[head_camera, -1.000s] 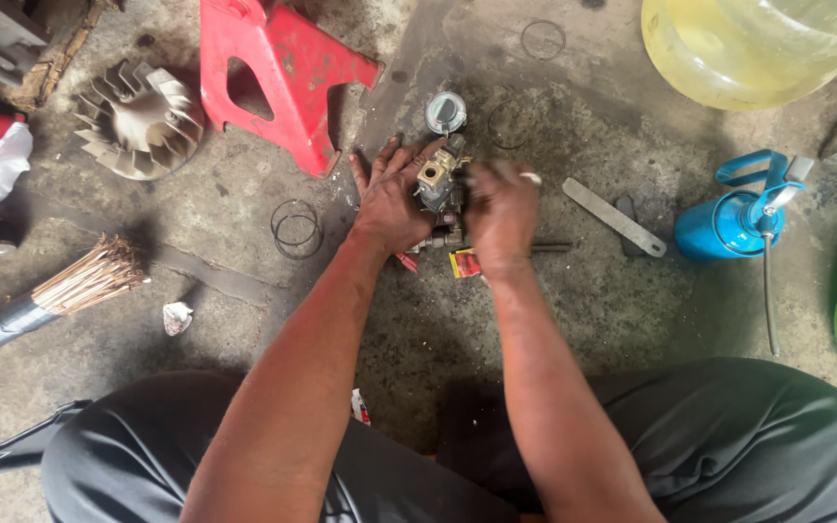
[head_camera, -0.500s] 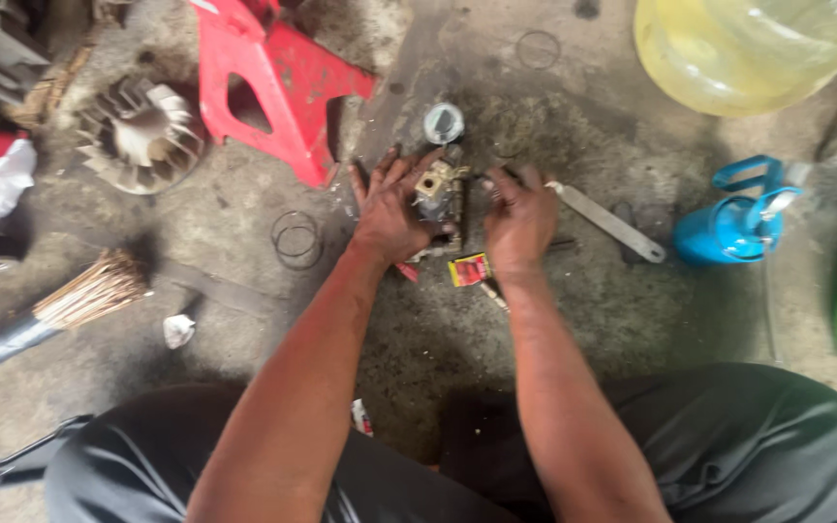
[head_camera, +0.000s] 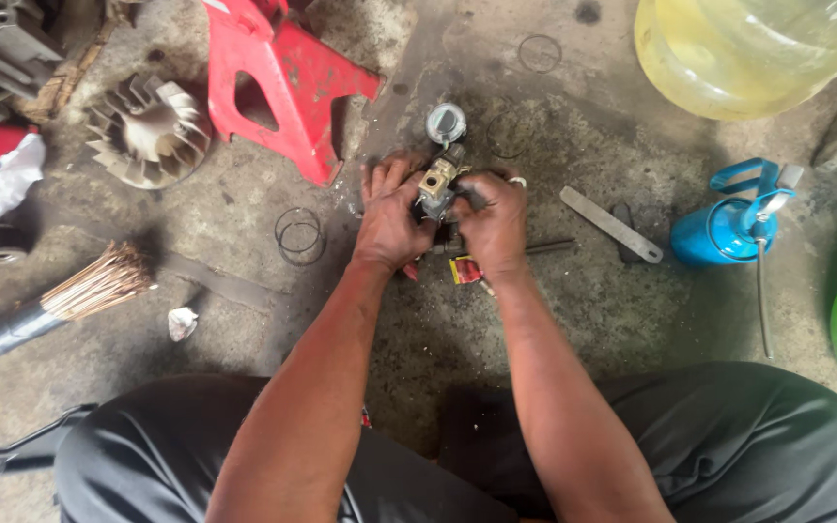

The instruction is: The person disassembles a carburetor by hand, removing internal components and a spring while working on a concrete garage floor.

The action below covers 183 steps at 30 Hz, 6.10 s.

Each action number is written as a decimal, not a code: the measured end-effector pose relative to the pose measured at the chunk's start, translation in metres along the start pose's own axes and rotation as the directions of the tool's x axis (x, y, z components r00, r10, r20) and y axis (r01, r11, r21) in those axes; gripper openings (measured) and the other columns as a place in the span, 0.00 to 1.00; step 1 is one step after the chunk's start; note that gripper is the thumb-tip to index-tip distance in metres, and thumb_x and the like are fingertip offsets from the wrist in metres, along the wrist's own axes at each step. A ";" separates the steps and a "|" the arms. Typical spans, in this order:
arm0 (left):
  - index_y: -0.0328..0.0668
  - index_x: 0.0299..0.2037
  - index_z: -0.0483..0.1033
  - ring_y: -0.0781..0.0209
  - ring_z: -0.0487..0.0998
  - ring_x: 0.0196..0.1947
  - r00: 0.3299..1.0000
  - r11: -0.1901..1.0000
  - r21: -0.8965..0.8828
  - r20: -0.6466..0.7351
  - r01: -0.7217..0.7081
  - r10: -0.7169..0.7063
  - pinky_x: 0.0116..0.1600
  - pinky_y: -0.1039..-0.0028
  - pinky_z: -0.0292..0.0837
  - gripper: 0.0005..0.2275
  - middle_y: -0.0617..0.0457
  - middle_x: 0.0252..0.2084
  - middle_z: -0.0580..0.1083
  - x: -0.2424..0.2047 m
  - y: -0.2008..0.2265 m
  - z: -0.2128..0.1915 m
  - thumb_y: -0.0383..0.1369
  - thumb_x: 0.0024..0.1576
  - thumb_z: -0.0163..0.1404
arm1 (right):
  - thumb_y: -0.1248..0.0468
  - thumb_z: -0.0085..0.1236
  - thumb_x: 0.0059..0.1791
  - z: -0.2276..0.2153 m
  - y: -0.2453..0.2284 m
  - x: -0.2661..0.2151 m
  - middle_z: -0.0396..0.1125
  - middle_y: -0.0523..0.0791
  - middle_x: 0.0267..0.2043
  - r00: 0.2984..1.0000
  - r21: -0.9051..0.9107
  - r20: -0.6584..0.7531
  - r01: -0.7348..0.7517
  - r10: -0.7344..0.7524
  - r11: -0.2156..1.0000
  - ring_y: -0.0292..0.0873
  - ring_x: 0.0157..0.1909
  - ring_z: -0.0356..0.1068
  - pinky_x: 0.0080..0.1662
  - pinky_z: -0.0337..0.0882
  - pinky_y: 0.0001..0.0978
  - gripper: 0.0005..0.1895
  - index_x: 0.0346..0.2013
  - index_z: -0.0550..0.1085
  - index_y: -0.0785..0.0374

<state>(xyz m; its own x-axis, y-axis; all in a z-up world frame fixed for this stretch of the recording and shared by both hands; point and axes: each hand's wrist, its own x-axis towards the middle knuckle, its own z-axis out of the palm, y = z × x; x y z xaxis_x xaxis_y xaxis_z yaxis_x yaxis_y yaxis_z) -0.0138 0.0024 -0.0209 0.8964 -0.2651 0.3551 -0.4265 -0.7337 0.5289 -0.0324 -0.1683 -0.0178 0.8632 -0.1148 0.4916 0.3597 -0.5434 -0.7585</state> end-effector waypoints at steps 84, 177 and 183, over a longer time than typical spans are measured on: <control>0.40 0.49 0.77 0.43 0.63 0.74 0.984 0.983 -0.034 0.013 0.180 -0.180 0.79 0.62 0.60 0.20 0.48 0.77 0.62 0.016 0.019 0.014 0.27 0.43 0.59 | 0.71 0.67 0.45 -0.064 0.045 0.027 0.72 0.53 0.52 0.951 -0.261 0.020 -0.293 0.308 0.920 0.52 0.47 0.74 0.49 0.73 0.42 0.08 0.38 0.79 0.64; 0.65 0.68 0.65 0.46 0.51 0.76 0.953 0.996 0.033 0.289 0.088 -0.094 0.76 0.43 0.32 0.44 0.65 0.76 0.55 0.034 0.001 0.003 0.43 0.36 0.70 | 0.71 0.61 0.48 0.007 0.018 -0.003 0.75 0.52 0.42 0.959 -0.185 -0.138 -0.272 0.250 0.944 0.52 0.45 0.76 0.56 0.72 0.46 0.07 0.39 0.81 0.61; 0.62 0.69 0.65 0.44 0.59 0.71 0.976 0.992 0.080 0.187 0.100 -0.113 0.75 0.50 0.48 0.43 0.55 0.71 0.64 0.028 0.027 -0.019 0.45 0.38 0.70 | 0.66 0.58 0.51 -0.010 0.045 0.017 0.75 0.48 0.39 0.868 0.171 -0.081 -0.472 0.490 0.865 0.44 0.40 0.75 0.43 0.73 0.38 0.06 0.42 0.78 0.61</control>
<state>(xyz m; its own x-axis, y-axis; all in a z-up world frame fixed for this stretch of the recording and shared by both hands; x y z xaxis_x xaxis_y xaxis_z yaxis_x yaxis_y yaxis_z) -0.0026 -0.0130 0.0184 0.9456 -0.2924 0.1425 -0.3238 -0.8040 0.4988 -0.0047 -0.2033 -0.0391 0.8970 -0.4328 0.0900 -0.0358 -0.2739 -0.9611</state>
